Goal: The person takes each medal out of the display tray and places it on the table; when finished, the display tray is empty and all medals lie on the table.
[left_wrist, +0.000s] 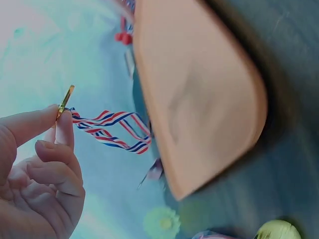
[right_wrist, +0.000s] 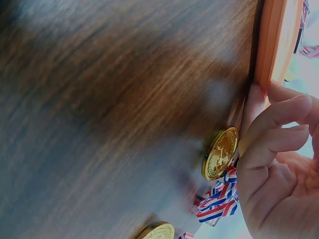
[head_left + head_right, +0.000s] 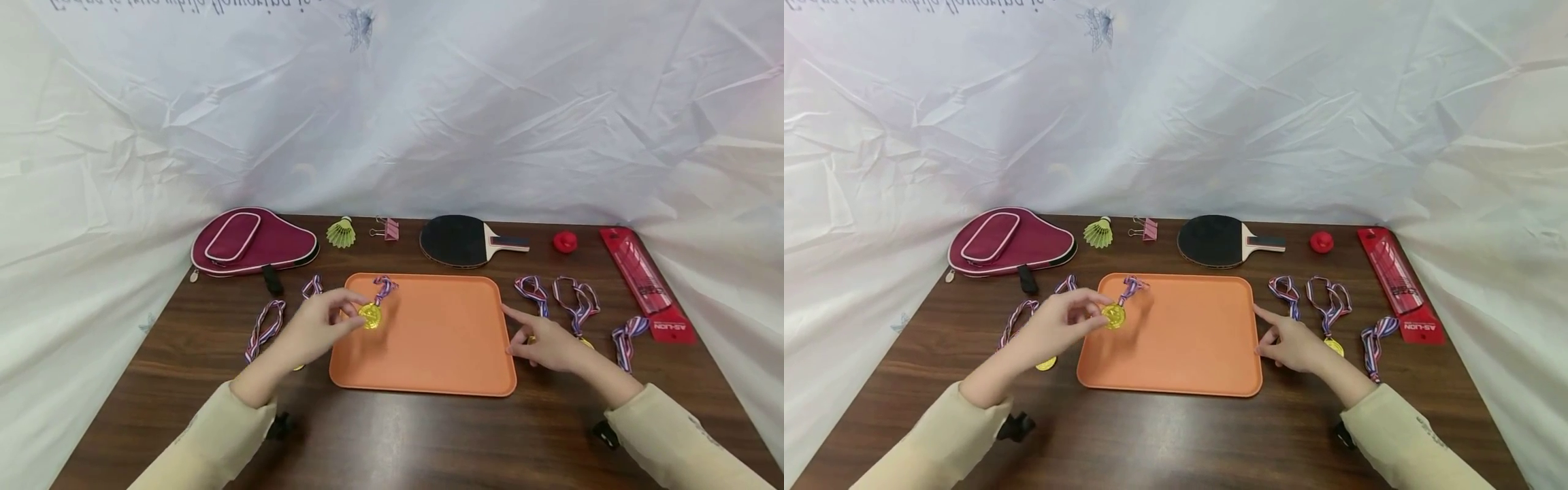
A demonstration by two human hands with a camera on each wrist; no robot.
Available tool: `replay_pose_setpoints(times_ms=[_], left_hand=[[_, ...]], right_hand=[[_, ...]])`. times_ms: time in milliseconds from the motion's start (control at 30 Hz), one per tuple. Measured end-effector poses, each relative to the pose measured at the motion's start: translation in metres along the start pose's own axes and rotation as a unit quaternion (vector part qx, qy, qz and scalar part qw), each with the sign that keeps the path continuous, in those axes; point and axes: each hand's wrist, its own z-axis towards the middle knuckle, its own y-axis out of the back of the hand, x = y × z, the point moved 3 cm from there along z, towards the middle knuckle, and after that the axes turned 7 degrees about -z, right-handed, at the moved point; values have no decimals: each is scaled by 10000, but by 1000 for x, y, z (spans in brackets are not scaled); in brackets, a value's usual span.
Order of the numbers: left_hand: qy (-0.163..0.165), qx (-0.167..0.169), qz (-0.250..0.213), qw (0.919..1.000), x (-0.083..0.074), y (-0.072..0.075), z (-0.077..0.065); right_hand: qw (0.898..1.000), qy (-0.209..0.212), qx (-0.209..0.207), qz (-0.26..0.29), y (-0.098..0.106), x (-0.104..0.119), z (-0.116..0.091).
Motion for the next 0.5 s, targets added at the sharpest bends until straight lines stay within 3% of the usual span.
replay_pose_setpoints(times_ms=[300,500], left_hand=[[-133,-504,250,9983,-1,47,-17],[-133,-641,574,9962,10,80,-38]], right_hand=[[10000,-86,-34,24,1,0,-1],[10000,-37,-20,-13,1,-1,0]])
